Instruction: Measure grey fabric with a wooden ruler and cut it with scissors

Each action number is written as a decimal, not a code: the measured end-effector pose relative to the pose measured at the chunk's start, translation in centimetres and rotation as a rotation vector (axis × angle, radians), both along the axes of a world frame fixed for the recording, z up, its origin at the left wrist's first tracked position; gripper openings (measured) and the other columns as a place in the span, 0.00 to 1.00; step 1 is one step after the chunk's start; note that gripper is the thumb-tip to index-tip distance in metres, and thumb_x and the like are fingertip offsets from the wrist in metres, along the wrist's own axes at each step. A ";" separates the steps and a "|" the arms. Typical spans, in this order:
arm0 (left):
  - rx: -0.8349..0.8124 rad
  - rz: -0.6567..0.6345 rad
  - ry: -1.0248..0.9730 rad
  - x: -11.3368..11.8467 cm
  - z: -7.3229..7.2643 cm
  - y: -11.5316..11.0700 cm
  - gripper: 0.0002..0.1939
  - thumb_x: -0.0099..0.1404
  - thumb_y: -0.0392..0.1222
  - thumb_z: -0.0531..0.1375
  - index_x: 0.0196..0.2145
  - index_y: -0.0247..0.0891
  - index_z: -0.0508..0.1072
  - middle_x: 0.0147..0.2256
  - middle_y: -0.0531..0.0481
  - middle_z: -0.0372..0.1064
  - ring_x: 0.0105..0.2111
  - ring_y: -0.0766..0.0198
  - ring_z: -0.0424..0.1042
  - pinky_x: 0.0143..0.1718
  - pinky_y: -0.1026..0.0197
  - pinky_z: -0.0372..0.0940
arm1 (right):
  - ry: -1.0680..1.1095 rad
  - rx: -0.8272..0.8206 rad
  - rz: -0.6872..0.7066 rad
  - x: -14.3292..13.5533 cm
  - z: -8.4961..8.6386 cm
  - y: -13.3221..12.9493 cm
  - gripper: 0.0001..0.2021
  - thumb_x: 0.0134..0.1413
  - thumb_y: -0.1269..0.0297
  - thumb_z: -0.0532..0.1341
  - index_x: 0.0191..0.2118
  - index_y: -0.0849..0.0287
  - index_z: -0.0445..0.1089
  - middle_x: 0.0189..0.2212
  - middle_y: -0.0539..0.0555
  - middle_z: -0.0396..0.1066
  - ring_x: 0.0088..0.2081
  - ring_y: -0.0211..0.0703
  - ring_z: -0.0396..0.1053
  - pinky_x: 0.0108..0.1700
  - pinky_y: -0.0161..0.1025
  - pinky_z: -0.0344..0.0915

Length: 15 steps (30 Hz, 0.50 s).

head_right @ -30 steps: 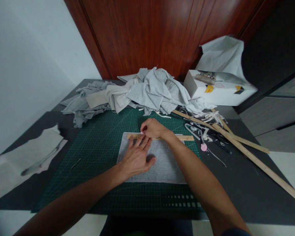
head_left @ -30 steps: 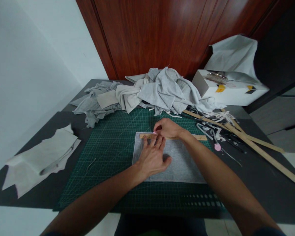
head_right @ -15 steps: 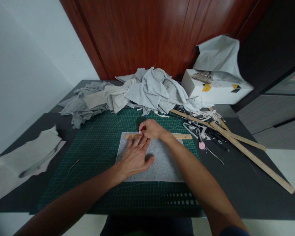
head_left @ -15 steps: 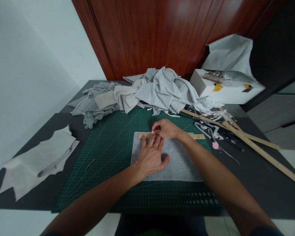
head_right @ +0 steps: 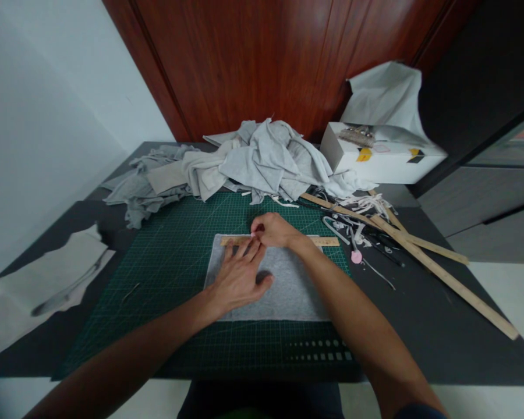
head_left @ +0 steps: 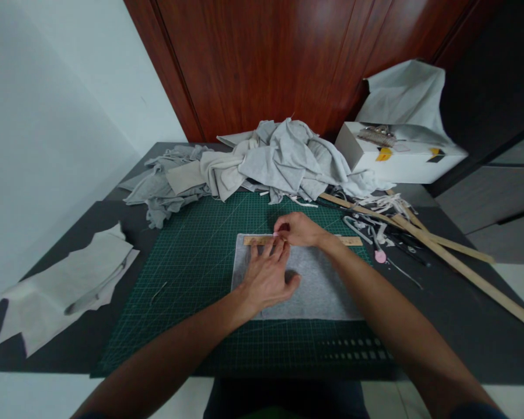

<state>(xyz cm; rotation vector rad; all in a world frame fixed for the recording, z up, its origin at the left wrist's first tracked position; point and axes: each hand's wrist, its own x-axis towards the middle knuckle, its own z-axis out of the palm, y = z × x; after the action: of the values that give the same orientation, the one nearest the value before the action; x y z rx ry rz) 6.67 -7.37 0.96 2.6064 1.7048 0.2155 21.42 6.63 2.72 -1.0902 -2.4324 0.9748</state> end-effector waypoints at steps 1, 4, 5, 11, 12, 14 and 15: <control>0.002 0.001 -0.001 0.0 0.0 0.0 0.39 0.72 0.62 0.52 0.70 0.33 0.59 0.71 0.34 0.56 0.71 0.40 0.52 0.69 0.28 0.46 | 0.001 0.005 0.001 0.2 -0.1 0.1 0.09 0.52 0.78 0.64 0.34 0.59 0.81 0.27 0.49 0.77 0.30 0.37 0.72 0.37 0.33 0.63; 0.011 0.001 -0.006 0.0 -0.1 0.0 0.37 0.72 0.62 0.53 0.69 0.35 0.61 0.70 0.36 0.58 0.70 0.39 0.54 0.69 0.29 0.47 | 0.004 0.008 -0.009 1.5 -0.4 0.3 0.07 0.53 0.75 0.65 0.33 0.59 0.80 0.26 0.49 0.76 0.29 0.37 0.71 0.36 0.33 0.63; 0.012 0.000 -0.008 0.0 0.0 0.1 0.37 0.72 0.62 0.53 0.69 0.35 0.61 0.70 0.36 0.58 0.70 0.39 0.54 0.69 0.29 0.47 | 0.003 0.006 -0.017 1.9 -0.5 0.3 0.07 0.53 0.75 0.65 0.33 0.59 0.80 0.26 0.49 0.76 0.29 0.37 0.70 0.36 0.33 0.63; 0.007 -0.001 -0.035 0.3 0.5 0.4 0.34 0.72 0.58 0.54 0.67 0.35 0.63 0.68 0.36 0.62 0.67 0.41 0.56 0.69 0.30 0.48 | 0.022 0.032 -0.027 2.0 -0.4 -0.2 0.06 0.56 0.73 0.64 0.34 0.59 0.80 0.28 0.50 0.77 0.30 0.37 0.71 0.36 0.34 0.62; 0.006 0.000 -0.041 0.3 0.5 0.5 0.34 0.72 0.58 0.54 0.68 0.35 0.62 0.67 0.36 0.62 0.67 0.41 0.56 0.69 0.30 0.48 | 0.018 0.034 -0.024 2.0 -0.3 -0.3 0.06 0.56 0.73 0.64 0.35 0.59 0.81 0.28 0.50 0.77 0.30 0.37 0.71 0.36 0.34 0.62; 0.009 0.001 -0.051 0.3 0.4 0.6 0.34 0.72 0.56 0.55 0.68 0.36 0.62 0.67 0.37 0.62 0.67 0.41 0.56 0.69 0.31 0.48 | 0.002 0.027 -0.026 2.3 -0.2 -0.3 0.07 0.56 0.74 0.64 0.35 0.59 0.80 0.28 0.50 0.77 0.31 0.38 0.71 0.36 0.34 0.63; 0.013 0.003 -0.055 0.3 0.3 0.6 0.34 0.72 0.56 0.55 0.69 0.36 0.61 0.67 0.38 0.62 0.67 0.41 0.56 0.69 0.31 0.47 | -0.008 0.021 -0.030 2.6 -0.1 -0.3 0.07 0.56 0.74 0.64 0.35 0.59 0.80 0.28 0.50 0.77 0.31 0.38 0.71 0.36 0.34 0.63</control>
<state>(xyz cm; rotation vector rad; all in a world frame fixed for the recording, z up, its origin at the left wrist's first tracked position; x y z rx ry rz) 6.93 -6.74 1.26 2.5822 1.6952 0.2969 24.00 6.35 2.62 -1.1217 -2.4199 0.9354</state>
